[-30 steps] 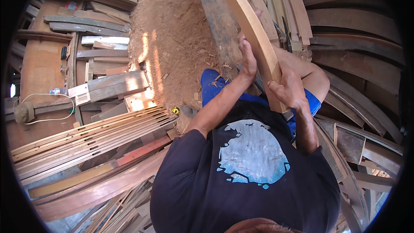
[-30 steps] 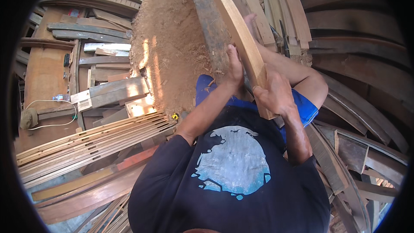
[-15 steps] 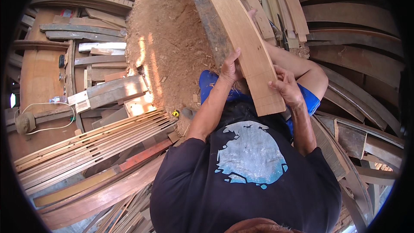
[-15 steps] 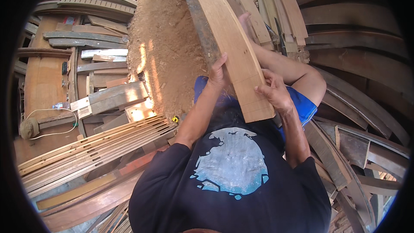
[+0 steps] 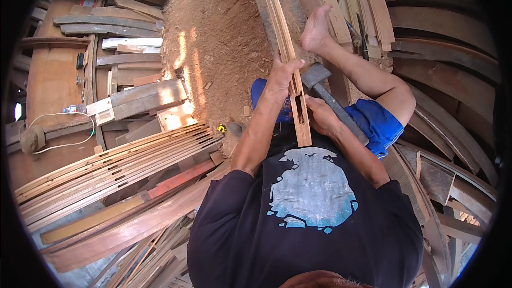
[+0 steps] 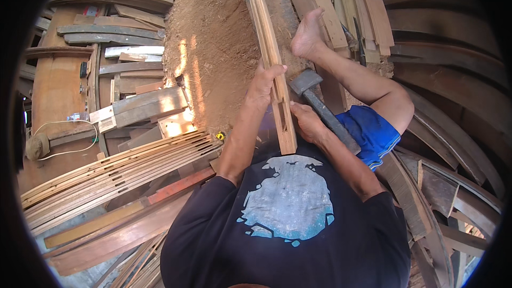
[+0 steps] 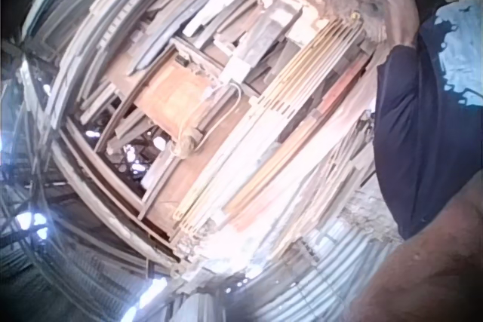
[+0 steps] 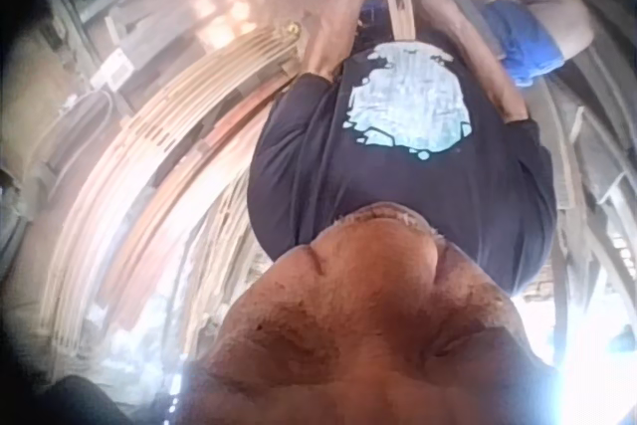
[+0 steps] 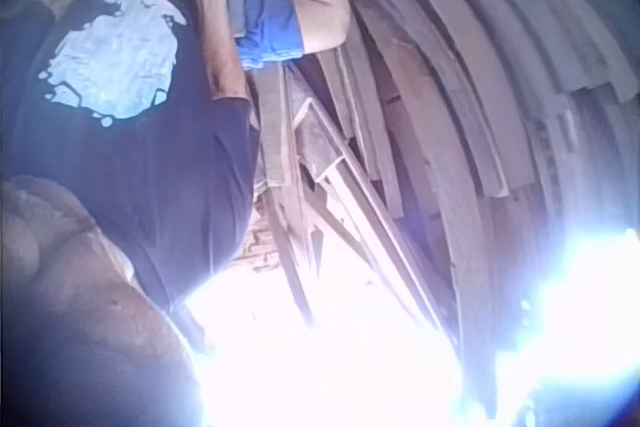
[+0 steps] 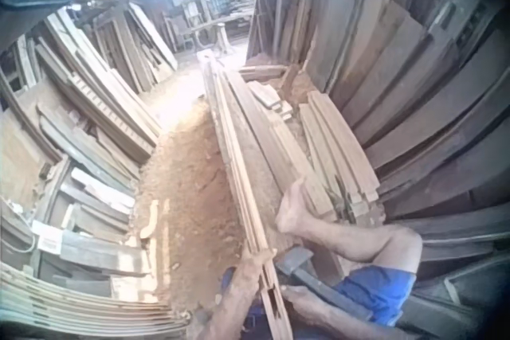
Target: The person uses a chisel and mallet to carve a groove along a wooden plank. They repeatedly strike the chisel to remove wood, then inspect the groove and move the plank aside.
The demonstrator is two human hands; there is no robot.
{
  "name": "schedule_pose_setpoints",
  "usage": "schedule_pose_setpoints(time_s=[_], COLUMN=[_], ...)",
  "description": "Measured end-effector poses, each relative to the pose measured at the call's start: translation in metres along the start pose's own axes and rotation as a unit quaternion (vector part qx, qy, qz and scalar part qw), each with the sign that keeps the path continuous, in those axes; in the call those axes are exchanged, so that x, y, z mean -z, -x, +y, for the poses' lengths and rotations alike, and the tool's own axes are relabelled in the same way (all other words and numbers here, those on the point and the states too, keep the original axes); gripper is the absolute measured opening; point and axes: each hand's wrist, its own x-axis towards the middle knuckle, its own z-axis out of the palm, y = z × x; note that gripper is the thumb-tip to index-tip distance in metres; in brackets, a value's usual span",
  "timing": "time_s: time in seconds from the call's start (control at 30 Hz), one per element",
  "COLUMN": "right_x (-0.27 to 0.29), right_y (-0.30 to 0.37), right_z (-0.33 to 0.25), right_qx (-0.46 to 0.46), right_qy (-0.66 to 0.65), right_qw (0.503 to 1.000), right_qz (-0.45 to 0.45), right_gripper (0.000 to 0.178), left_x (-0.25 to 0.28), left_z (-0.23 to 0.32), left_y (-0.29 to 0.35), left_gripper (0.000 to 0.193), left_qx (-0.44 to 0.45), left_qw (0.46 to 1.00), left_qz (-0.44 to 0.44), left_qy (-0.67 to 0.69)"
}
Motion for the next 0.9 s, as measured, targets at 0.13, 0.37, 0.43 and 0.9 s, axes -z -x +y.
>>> schedule_pose_setpoints(time_s=[0.13, 0.37, 0.43, 0.9], right_x=[0.004, 0.011, -0.001, -0.056], right_y=[0.007, 0.027, 0.038, 0.060], right_z=[-0.003, -0.021, -0.039, -0.042], right_qx=[-0.010, 0.063, 0.086, 0.021], right_qy=[0.069, 0.314, 0.438, 0.704], right_qw=[0.998, 0.947, 0.894, 0.708], right_qz=[-0.009, -0.014, -0.018, 0.061], right_gripper=[0.038, 0.050, 0.050, 0.065], left_x=[0.002, -0.001, 0.001, 0.000], left_z=[-0.007, -0.007, -0.005, -0.022], left_y=[0.002, -0.006, -0.010, -0.023], left_gripper=[0.084, 0.092, 0.088, 0.087], left_qx=[0.020, 0.027, 0.041, -0.009], left_qw=[1.000, 0.999, 0.999, 0.999], left_qz=[0.003, 0.011, 0.005, 0.040], left_qy=[0.012, 0.014, 0.012, -0.005])
